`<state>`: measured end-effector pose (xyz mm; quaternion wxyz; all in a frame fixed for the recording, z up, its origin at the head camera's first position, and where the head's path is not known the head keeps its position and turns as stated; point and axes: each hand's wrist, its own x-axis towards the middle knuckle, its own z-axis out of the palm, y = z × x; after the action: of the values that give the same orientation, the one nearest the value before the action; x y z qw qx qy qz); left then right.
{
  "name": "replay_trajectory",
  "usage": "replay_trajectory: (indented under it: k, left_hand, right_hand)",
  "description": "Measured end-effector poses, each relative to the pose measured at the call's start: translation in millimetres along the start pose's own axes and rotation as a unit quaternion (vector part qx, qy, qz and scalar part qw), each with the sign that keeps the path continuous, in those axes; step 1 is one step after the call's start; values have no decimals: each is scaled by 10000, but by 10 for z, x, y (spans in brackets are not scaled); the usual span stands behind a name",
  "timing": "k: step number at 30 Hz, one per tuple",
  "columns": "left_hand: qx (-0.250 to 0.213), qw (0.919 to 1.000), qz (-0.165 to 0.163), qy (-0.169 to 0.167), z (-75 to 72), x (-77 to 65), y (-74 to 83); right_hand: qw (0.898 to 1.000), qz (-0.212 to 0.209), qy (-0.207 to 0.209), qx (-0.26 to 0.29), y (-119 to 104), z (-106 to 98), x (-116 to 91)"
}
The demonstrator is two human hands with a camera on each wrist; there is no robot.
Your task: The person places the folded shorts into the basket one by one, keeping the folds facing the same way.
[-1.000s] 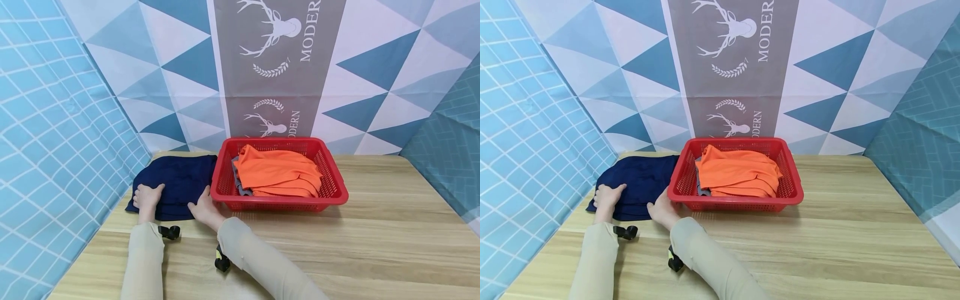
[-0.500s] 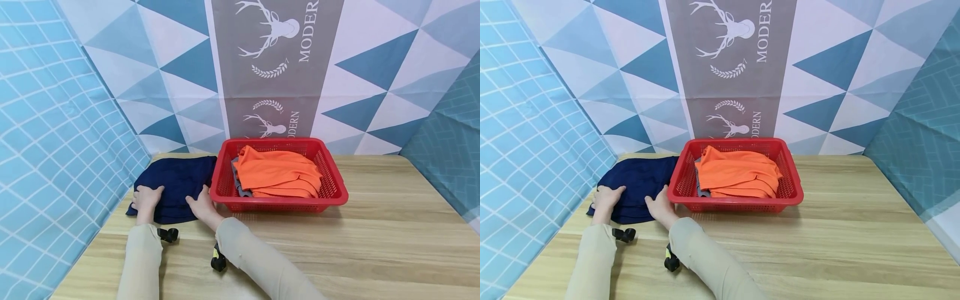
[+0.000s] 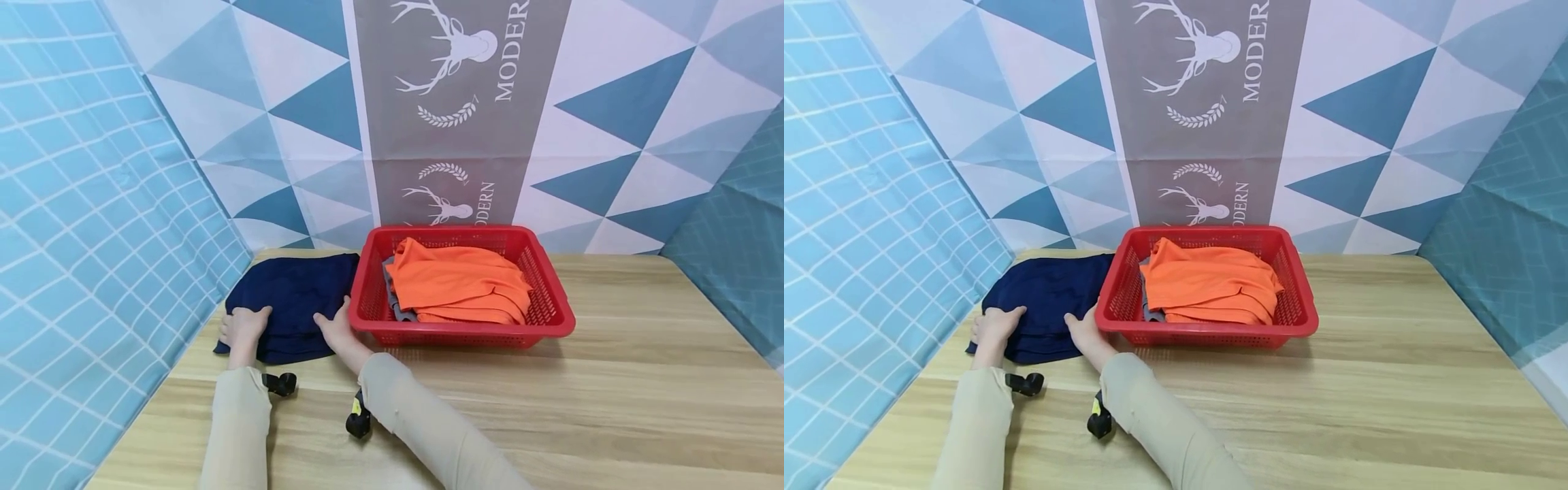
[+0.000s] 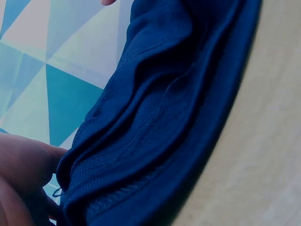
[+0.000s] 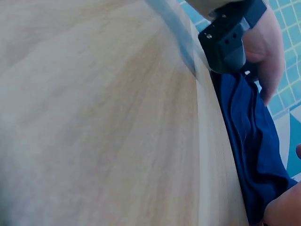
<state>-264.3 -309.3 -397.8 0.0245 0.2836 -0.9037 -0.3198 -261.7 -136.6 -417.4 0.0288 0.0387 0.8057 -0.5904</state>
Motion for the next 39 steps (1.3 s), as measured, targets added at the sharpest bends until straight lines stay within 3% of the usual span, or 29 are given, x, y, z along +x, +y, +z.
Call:
replay_trajectory:
  k: [12,15,19,22,23,25,29,30,35,38,39]
  left_hand:
    - [-164,9998,115,78,20,12,68]
    - [-152,9995,216,149,7,8,79]
    - [-268,9991,318,40,-28,-17,83]
    - [-587,9975,305,-261,-51,-32,76]
    - [-693,9965,308,-357,-59,-37,72]
    - [-863,9943,302,-556,-78,-50,58]
    - [-792,9924,462,-818,-125,-86,44]
    - [-788,9920,490,-858,-137,-96,45]
    - [-1101,9868,515,-1068,-199,-160,90]
    - [-1311,9814,458,-1326,-238,-197,132]
    - [-1358,9797,432,-1411,-251,-198,141]
  right_hand:
    - [9962,276,520,639,-14,-55,104]
    - [9964,296,590,540,54,12,210]
    - [9957,-31,782,503,447,314,603]
    - [9935,-49,682,907,640,456,834]
    - [9931,-43,656,970,538,399,748]
    - [9914,-95,619,1149,540,405,725]
    - [9864,-257,561,1525,460,339,564]
    - [9842,-163,462,1702,486,338,586]
    - [9761,489,32,2118,20,-48,159]
    - [9749,690,83,2114,-70,-125,62]
    - [9750,589,194,2134,57,-26,185]
